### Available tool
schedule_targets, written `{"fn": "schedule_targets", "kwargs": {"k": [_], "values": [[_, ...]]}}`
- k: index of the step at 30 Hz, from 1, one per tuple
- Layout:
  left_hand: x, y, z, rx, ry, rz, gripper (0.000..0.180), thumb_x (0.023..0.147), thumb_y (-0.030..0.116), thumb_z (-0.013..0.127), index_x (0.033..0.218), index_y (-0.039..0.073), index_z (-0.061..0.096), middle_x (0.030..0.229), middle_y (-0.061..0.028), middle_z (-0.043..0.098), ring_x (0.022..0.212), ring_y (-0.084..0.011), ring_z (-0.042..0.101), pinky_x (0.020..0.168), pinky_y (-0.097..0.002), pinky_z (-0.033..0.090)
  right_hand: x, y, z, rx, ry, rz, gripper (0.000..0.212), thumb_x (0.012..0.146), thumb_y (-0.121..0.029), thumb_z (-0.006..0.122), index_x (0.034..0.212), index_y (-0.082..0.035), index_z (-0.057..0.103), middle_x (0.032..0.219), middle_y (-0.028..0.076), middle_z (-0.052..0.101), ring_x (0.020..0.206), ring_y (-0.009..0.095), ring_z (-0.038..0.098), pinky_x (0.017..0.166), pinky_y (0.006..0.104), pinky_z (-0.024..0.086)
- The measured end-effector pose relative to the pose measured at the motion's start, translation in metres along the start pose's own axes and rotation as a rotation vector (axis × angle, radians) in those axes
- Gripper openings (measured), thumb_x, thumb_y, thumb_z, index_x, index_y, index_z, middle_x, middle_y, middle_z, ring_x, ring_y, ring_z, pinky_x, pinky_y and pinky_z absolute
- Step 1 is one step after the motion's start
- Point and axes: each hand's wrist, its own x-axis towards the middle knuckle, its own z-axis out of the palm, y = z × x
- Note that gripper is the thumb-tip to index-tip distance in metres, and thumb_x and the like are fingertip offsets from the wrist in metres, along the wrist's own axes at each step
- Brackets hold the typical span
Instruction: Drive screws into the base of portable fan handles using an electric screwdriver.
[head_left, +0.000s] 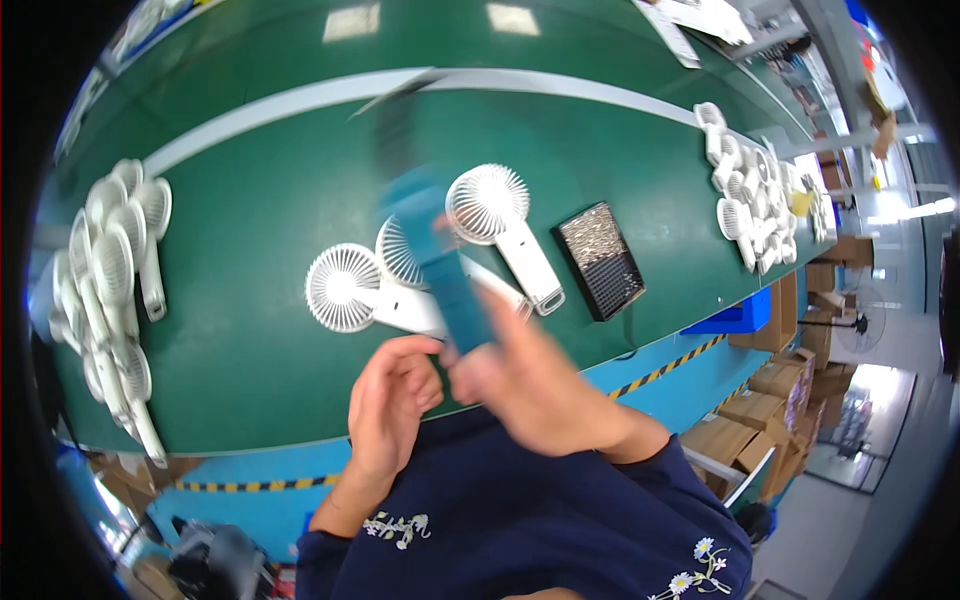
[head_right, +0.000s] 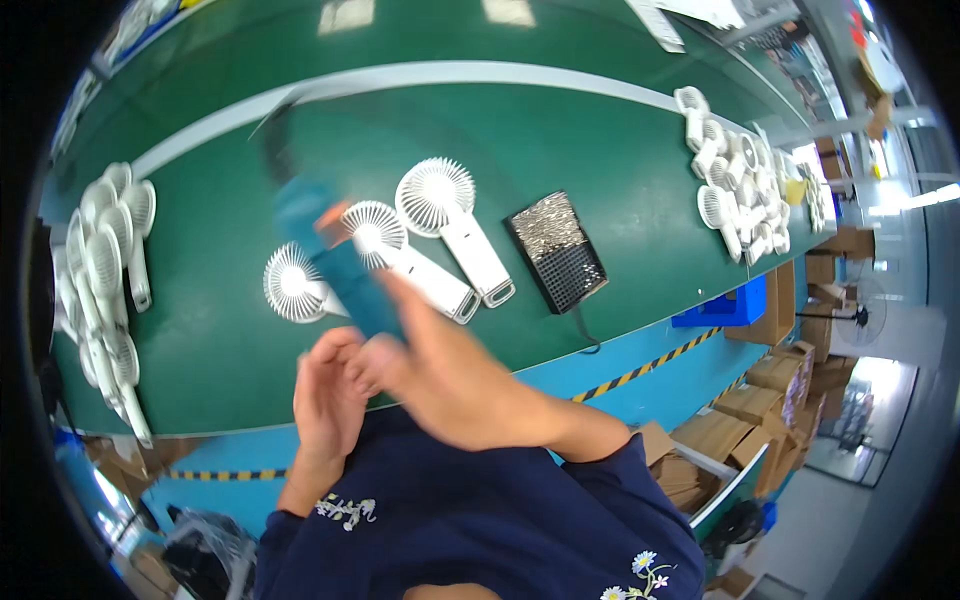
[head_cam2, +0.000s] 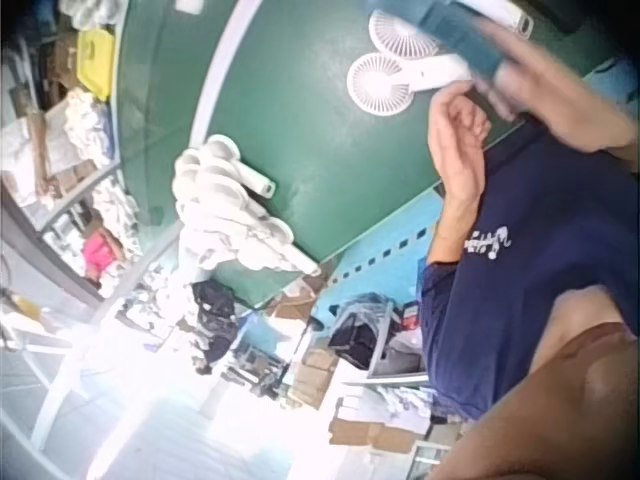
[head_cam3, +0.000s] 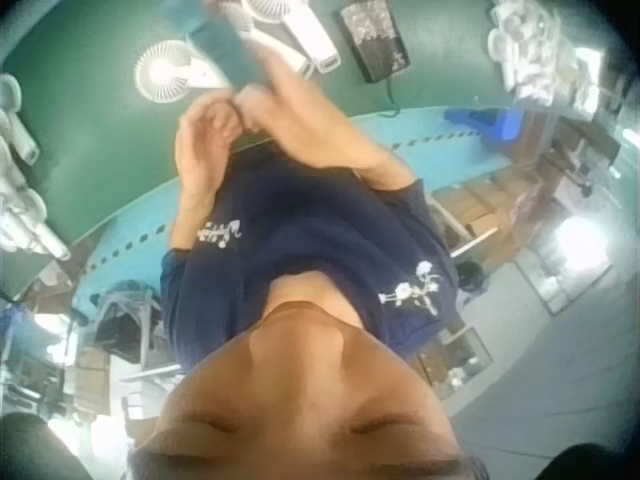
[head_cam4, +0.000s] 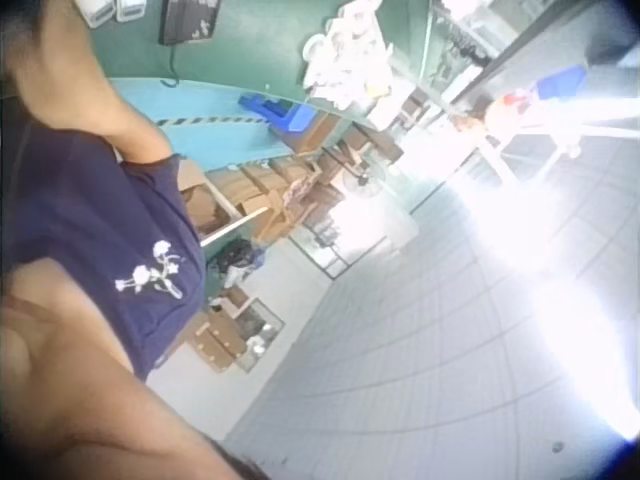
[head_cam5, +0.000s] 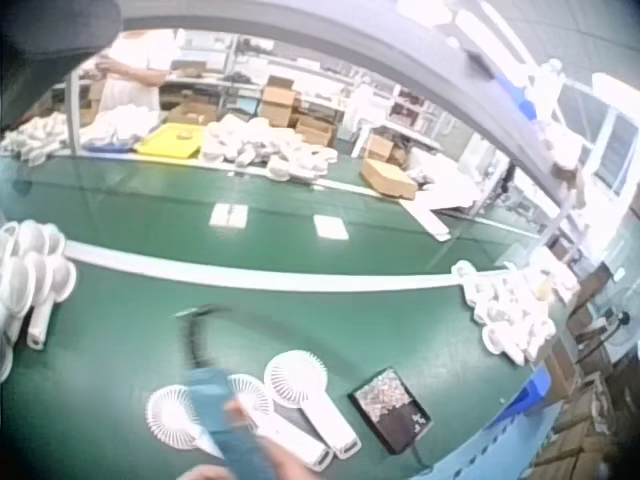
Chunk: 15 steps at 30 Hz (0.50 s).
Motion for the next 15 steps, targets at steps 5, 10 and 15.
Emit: {"fn": "schedule_targets", "kwargs": {"k": [5, 10, 15], "values": [[-0.01, 0.007, -0.021, 0.077, 0.152, 0.362, 0.044, 0.077, 0.038, 0.073, 0.095, 0.001, 0.056, 0.09, -0.0077, 0.055, 0.078, -0.0146, 0.052, 0.064, -0.0311, 0.041, -0.012, -0.001, 0.036, -0.303, -0.389, -0.551, 0.067, 0.093, -0.018, 0.06, 0.141, 0.012, 0.025, 0.135, 0.033, 0.029, 0.124, 0.047, 0.041, 0.098, 0.0427, 0.043], [-0.013, 0.061, -0.064, -0.077, -0.415, 0.571, 0.035, 0.075, 0.023, 0.072, 0.064, 0.005, 0.044, 0.049, 0.0017, 0.037, 0.035, -0.0068, 0.028, 0.033, -0.0239, 0.022, -0.02, -0.011, -0.018, -0.479, 0.215, -0.527, 0.04, 0.082, -0.018, 0.073, 0.118, -0.006, 0.06, 0.103, 0.013, 0.067, 0.09, 0.032, 0.065, 0.079, 0.0373, 0.053], [-0.02, 0.064, -0.101, -0.13, -0.358, 0.448, 0.035, 0.081, 0.022, 0.066, 0.068, 0.006, 0.037, 0.059, -0.0018, 0.036, 0.043, -0.0096, 0.03, 0.039, -0.0271, 0.024, 0.023, 0.067, -0.028, -1.08, 0.47, -0.267, 0.057, 0.083, -0.037, 0.071, 0.126, -0.004, 0.054, 0.138, 0.028, 0.037, 0.128, 0.046, 0.037, 0.104, 0.0522, 0.033]]}}
